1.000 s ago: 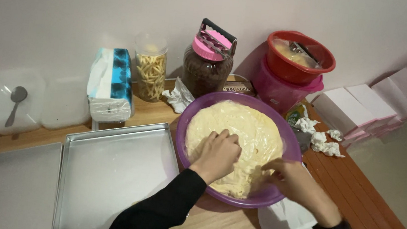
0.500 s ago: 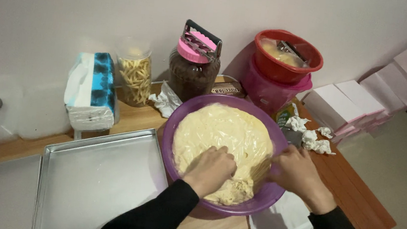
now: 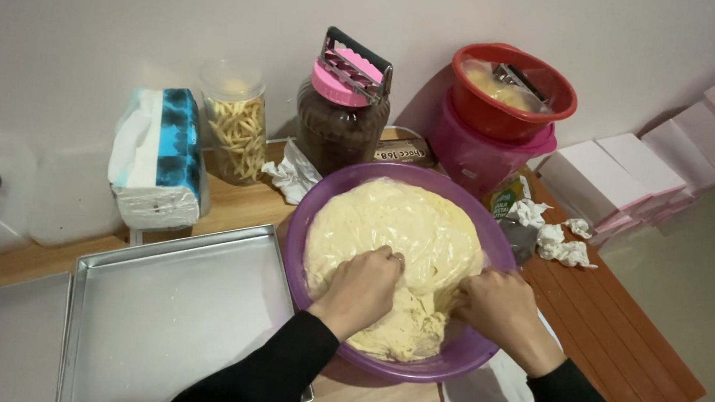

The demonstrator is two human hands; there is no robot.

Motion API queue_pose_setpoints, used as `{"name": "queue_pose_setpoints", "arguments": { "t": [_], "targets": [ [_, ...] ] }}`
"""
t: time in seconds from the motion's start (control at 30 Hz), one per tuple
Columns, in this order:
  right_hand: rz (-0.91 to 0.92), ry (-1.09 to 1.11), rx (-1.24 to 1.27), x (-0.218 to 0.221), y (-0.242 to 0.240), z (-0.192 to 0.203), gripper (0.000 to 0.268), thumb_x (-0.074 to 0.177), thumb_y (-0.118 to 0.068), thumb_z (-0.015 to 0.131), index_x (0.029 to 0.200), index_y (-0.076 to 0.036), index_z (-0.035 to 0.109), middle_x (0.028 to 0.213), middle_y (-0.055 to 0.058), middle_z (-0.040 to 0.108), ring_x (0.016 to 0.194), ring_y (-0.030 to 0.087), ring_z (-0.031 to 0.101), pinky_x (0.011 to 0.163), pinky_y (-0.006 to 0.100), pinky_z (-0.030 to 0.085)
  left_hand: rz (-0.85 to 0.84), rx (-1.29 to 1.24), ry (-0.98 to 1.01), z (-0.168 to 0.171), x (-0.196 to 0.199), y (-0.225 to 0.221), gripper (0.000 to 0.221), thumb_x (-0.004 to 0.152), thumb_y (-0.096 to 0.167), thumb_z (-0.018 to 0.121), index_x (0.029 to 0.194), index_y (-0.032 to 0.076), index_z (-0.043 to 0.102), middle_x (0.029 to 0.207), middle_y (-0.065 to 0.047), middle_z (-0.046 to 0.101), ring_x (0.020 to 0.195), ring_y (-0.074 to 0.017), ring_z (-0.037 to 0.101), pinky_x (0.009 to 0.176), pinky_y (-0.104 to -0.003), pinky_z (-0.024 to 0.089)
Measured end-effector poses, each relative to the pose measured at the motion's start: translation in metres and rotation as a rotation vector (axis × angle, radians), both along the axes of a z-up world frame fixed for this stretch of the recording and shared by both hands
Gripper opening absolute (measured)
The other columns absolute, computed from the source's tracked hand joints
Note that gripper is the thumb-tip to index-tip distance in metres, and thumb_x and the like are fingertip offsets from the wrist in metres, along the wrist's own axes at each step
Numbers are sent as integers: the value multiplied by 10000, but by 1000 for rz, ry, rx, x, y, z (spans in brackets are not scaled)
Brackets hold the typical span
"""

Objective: Shaping small portions of dough into balls and arranging them on baking sheets

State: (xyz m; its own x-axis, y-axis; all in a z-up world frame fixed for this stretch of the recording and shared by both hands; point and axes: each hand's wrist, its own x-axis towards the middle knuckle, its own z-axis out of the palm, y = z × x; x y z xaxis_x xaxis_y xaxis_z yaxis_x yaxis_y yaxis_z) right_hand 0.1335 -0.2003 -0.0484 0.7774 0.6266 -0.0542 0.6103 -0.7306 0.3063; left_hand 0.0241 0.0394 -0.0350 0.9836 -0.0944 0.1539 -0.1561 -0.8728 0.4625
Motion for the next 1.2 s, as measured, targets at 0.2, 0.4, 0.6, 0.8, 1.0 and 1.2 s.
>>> {"name": "queue_pose_setpoints", "arguments": {
  "t": [0.2, 0.4, 0.6, 0.8, 1.0, 1.2],
  "targets": [
    [-187, 109, -4, 1, -6, -1, 304, 776, -413, 739, 1079, -427, 762, 919, 31, 779, 904, 335, 779, 780, 476, 631, -153, -131, 73, 59, -26, -7, 324, 929, 202, 601, 1175, 7, 679, 1081, -211, 679, 1075, -481, 669, 817, -625, 580],
    [-246, 189, 160, -39, -1, 77, 186, 804, -310, 727, 981, -339, 778, 890, 54, 811, 916, 359, 782, 799, 494, 641, -249, -73, -78, 49, -8, -37, 433, 868, 253, 707, 1219, -2, 714, 1150, -197, 661, 1159, -425, 588, 886, -569, 560],
    [-206, 270, 300, -78, 5, 138, 173, 805, -231, 716, 964, -205, 780, 889, 76, 828, 932, 319, 792, 834, 476, 633, -318, -6, -54, 72, 5, -77, 384, 742, 109, 661, 1090, -24, 754, 1209, -178, 604, 1167, -412, 564, 872, -574, 597],
    [-153, 441, 537, -73, -20, 138, 539, 809, -307, 811, 1295, -206, 600, 1076, 150, 835, 1098, 361, 765, 912, 562, 611, -186, -97, 42, 34, 28, -93, 189, 802, 9, 611, 927, -30, 748, 871, -214, 688, 861, -458, 720, 661, -561, 630],
    [-93, 356, 608, -61, -21, 109, 762, 671, -346, 943, 1336, -179, 612, 1223, 197, 742, 1082, 431, 742, 905, 578, 601, -61, -259, 67, 33, 28, -88, 249, 841, -73, 564, 959, -28, 779, 874, -330, 726, 900, -572, 718, 720, -599, 625],
    [-212, 386, 641, -67, 9, 73, 662, 746, -317, 892, 1331, -227, 596, 1103, 144, 787, 962, 317, 793, 811, 440, 666, 41, -359, 20, 63, 14, -79, 245, 811, -43, 607, 928, 39, 807, 816, -312, 718, 886, -582, 706, 745, -598, 623]
  ]
}}
